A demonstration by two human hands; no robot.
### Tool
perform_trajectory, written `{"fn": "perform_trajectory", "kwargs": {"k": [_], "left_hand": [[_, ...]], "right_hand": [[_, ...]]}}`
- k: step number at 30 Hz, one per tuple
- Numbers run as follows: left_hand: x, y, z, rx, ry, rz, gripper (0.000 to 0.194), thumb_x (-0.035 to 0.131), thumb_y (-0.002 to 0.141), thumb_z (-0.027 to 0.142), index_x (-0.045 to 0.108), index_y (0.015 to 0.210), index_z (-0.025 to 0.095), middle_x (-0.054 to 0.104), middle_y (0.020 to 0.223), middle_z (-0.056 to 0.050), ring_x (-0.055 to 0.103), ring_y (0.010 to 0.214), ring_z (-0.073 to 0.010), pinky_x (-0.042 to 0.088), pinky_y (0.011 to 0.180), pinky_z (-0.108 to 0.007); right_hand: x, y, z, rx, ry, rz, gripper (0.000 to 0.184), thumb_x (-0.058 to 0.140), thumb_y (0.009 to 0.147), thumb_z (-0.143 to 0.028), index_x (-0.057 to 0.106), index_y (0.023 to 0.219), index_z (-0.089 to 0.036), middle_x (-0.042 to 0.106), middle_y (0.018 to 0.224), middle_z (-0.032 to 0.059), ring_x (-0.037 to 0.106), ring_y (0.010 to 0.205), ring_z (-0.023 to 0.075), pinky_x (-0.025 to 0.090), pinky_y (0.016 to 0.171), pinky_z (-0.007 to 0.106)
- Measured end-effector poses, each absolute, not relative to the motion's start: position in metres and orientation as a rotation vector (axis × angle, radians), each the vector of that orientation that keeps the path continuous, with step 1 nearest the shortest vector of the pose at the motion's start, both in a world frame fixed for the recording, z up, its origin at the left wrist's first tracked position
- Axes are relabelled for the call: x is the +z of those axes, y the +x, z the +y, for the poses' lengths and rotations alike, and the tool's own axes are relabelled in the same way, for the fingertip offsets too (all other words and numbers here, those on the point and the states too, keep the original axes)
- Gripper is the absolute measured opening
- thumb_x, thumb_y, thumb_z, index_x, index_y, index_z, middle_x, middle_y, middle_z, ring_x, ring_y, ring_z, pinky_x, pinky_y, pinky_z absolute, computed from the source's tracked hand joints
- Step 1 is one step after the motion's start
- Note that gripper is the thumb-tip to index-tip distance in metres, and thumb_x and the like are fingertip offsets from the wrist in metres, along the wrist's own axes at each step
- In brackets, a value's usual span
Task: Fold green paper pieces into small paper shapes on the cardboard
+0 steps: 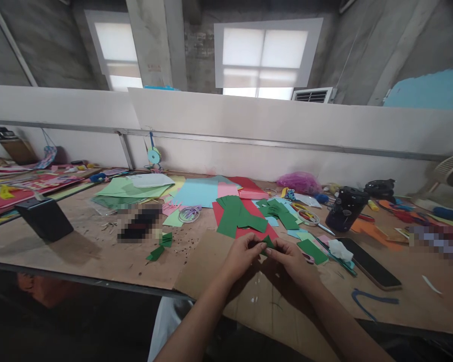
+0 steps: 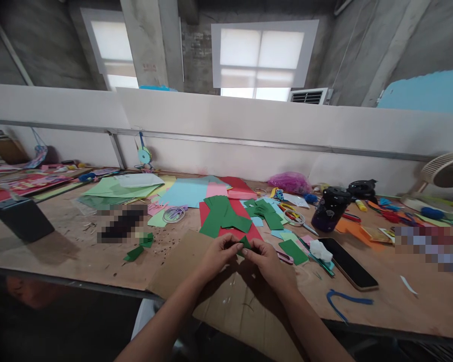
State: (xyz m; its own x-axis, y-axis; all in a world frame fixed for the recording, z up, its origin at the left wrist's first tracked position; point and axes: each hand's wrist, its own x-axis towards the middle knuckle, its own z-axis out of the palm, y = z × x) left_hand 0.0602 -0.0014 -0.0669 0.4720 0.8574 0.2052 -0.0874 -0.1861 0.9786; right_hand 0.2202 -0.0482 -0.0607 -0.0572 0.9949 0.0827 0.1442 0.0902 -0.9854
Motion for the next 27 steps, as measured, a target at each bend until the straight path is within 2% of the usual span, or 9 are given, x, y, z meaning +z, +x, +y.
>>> {"fn": "perform_trajectory", "kwargs": {"k": [5, 11, 18, 24, 27], "left_hand": [[-0.062, 0.062, -0.001, 1.035, 1.407, 0.687, 0.025, 0.067, 0.073, 0.037, 0.055, 0.069, 0.016, 0.053, 0.062, 0.003, 0.049, 0.055, -0.0103, 0.038, 0.054, -0.023], [-0.061, 0.061, 0.002, 1.094, 1.394, 0.753, 0.024, 0.067, 0.071, 0.036, 0.056, 0.066, 0.015, 0.053, 0.059, 0.002, 0.048, 0.053, -0.0104, 0.037, 0.053, -0.023], [-0.065, 0.058, 0.008, 1.199, 1.384, 0.791, 0.024, 0.066, 0.072, 0.037, 0.057, 0.067, 0.016, 0.051, 0.059, 0.003, 0.047, 0.053, -0.0098, 0.038, 0.053, -0.023], [-0.069, 0.050, 0.019, 1.265, 1.335, 0.823, 0.025, 0.066, 0.072, 0.039, 0.054, 0.068, 0.017, 0.048, 0.059, 0.005, 0.046, 0.053, -0.0096, 0.038, 0.051, -0.022], [-0.069, 0.044, 0.023, 1.297, 1.308, 0.858, 0.025, 0.066, 0.071, 0.039, 0.054, 0.068, 0.017, 0.047, 0.059, 0.005, 0.045, 0.053, -0.0097, 0.038, 0.051, -0.022]], "right_hand": [[-0.056, 0.216, -0.049, 1.110, -1.277, -1.398, 0.031, 0.067, 0.075, -0.048, 0.057, 0.071, -0.018, 0.049, 0.056, -0.0041, 0.045, 0.049, 0.0115, 0.032, 0.044, 0.023], [-0.058, 0.216, -0.045, 1.023, -1.315, -1.466, 0.034, 0.065, 0.077, -0.047, 0.053, 0.062, -0.018, 0.044, 0.052, -0.0056, 0.041, 0.048, 0.0101, 0.029, 0.046, 0.023], [-0.057, 0.216, -0.046, 1.044, -1.361, -1.475, 0.033, 0.057, 0.082, -0.046, 0.058, 0.065, -0.018, 0.055, 0.051, -0.0022, 0.046, 0.047, 0.0118, 0.032, 0.047, 0.024], [-0.056, 0.217, -0.051, 1.088, -1.340, -1.461, 0.032, 0.056, 0.083, -0.043, 0.057, 0.063, -0.018, 0.056, 0.055, -0.0020, 0.048, 0.050, 0.0113, 0.033, 0.049, 0.024], [-0.057, 0.219, -0.052, 1.131, -1.345, -1.384, 0.032, 0.056, 0.082, -0.042, 0.053, 0.060, -0.019, 0.052, 0.052, -0.0032, 0.045, 0.047, 0.0108, 0.031, 0.047, 0.023]]}}
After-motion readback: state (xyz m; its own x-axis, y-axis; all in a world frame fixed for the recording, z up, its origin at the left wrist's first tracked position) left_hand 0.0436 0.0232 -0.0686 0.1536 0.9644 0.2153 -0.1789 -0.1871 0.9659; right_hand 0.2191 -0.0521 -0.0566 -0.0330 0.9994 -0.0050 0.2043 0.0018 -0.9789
